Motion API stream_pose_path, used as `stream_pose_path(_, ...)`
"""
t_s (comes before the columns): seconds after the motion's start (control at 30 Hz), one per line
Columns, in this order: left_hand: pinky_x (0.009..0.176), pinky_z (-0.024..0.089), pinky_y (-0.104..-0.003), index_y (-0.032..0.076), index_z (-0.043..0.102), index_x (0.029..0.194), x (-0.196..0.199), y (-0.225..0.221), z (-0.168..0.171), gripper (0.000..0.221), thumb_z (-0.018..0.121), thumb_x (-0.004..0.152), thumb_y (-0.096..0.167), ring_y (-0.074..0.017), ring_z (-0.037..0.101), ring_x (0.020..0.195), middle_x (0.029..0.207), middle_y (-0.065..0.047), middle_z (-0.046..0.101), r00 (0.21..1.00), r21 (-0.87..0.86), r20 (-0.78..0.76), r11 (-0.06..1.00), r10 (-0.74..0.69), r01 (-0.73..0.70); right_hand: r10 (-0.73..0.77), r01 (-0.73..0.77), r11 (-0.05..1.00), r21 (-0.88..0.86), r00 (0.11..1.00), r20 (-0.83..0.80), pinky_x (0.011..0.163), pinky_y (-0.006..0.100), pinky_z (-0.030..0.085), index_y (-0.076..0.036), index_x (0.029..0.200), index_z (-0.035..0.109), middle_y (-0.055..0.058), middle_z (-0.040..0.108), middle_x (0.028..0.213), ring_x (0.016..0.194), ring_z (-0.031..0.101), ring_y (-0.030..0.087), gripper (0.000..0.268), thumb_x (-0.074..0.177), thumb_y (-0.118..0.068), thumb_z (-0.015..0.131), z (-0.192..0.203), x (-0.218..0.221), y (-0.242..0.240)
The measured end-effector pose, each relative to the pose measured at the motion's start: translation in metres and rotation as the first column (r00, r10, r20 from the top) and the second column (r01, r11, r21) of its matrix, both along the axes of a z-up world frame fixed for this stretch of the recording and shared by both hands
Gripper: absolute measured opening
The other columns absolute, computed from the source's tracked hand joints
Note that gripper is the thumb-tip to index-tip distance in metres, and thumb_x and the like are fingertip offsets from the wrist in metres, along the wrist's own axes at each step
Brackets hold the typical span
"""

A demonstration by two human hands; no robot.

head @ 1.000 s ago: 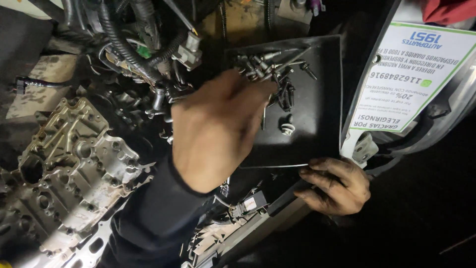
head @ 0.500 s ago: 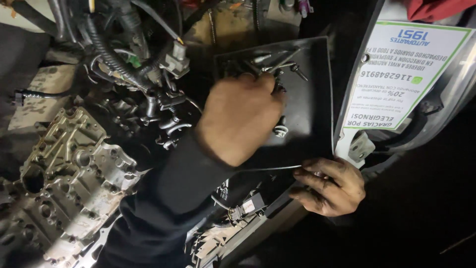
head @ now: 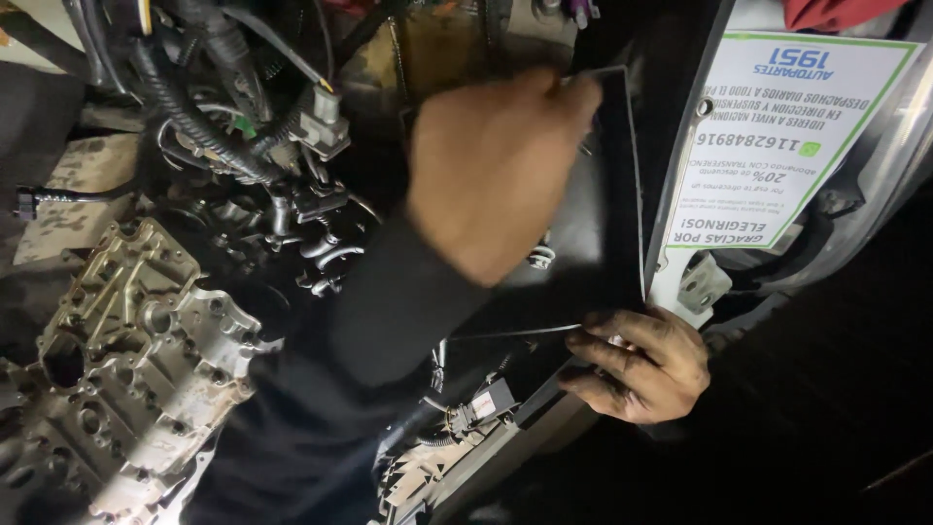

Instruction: The person works in the open engine bay of a car, using a wrench to loosen and remove bolts from the fuel rail and injector area of the engine. They place the removed bolts and small metal parts into a magnetic parts tray resting on the car body, then continue loosening fasteners and handling components by hand.

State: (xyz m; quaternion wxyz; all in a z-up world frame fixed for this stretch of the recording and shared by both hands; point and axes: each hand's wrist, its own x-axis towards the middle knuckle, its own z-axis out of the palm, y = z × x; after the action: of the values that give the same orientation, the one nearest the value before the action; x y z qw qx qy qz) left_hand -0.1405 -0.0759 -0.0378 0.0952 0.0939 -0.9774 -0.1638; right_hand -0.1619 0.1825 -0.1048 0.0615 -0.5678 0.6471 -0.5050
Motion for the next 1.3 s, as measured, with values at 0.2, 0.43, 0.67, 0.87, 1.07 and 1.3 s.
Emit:
stream_pose_path(0.2,0.060,0.051,-0.043,0.012,0.072,0.095,0.027,0.000,0.016,0.011,0.067,0.085,0.011,-0.0278,0.069,0.075,0.084,-0.007,0.068,0.987,-0.106,0.154,0.994,0.047,-0.031,-0.009,0.009,1.000,0.004,0.998,-0.055,0.062,0.030,0.058,-0.006,0.098,0.077,0.009,0.068,0.101,0.080,0.073,0.022,0.035,0.076,-0.030,0.090,0.002,0.001,0.000)
stream_pose_path(0.43,0.060,0.053,-0.041,0.010,0.073,0.086,0.027,0.004,0.003,0.006,0.067,0.084,0.012,-0.0275,0.070,0.074,0.084,-0.009,0.070,0.987,-0.069,0.161,0.997,-0.024,0.035,-0.020,0.020,1.000,0.009,0.998,-0.052,0.063,0.028,0.059,-0.007,0.102,0.076,0.010,0.066,0.104,0.083,0.074,0.021,0.036,0.084,-0.037,0.086,0.000,0.002,0.000)
stream_pose_path(0.67,0.056,0.054,-0.040,0.009,0.073,0.083,0.019,0.001,-0.002,0.007,0.068,0.080,0.011,-0.0279,0.072,0.069,0.085,-0.011,0.073,0.989,-0.078,0.142,0.995,-0.044,0.056,-0.026,0.025,0.999,-0.023,0.998,-0.060,0.062,0.029,0.058,-0.006,0.101,0.076,0.011,0.066,0.101,0.081,0.073,0.021,0.037,0.082,-0.035,0.089,-0.003,0.003,0.000)
stream_pose_path(0.87,0.056,0.055,-0.041,0.008,0.074,0.083,0.020,0.002,0.000,0.008,0.067,0.081,0.010,-0.0274,0.073,0.067,0.083,-0.012,0.074,0.977,-0.043,0.207,0.997,-0.053,0.063,-0.032,0.033,0.999,0.026,0.999,-0.034,0.062,0.030,0.058,-0.008,0.098,0.077,0.010,0.067,0.100,0.080,0.073,0.021,0.036,0.079,-0.035,0.090,0.002,0.003,0.001)
stream_pose_path(1.07,0.055,0.054,-0.043,0.011,0.074,0.082,0.019,-0.001,-0.011,0.007,0.067,0.084,0.010,-0.0291,0.072,0.064,0.080,-0.011,0.073,0.983,-0.028,0.165,0.996,-0.079,0.085,-0.016,0.017,0.999,0.047,1.000,-0.006,0.064,0.030,0.059,-0.007,0.098,0.077,0.010,0.067,0.101,0.083,0.074,0.021,0.035,0.080,-0.035,0.089,0.003,0.003,0.000)
stream_pose_path(1.3,0.055,0.054,-0.043,0.009,0.072,0.080,0.016,-0.008,-0.012,0.005,0.068,0.079,0.011,-0.0297,0.071,0.065,0.080,-0.011,0.073,0.978,0.019,0.163,0.992,-0.129,0.128,-0.007,0.007,1.000,0.005,1.000,0.020,0.064,0.031,0.058,-0.005,0.099,0.076,0.011,0.067,0.100,0.081,0.073,0.022,0.038,0.080,-0.036,0.090,0.002,0.001,0.000)
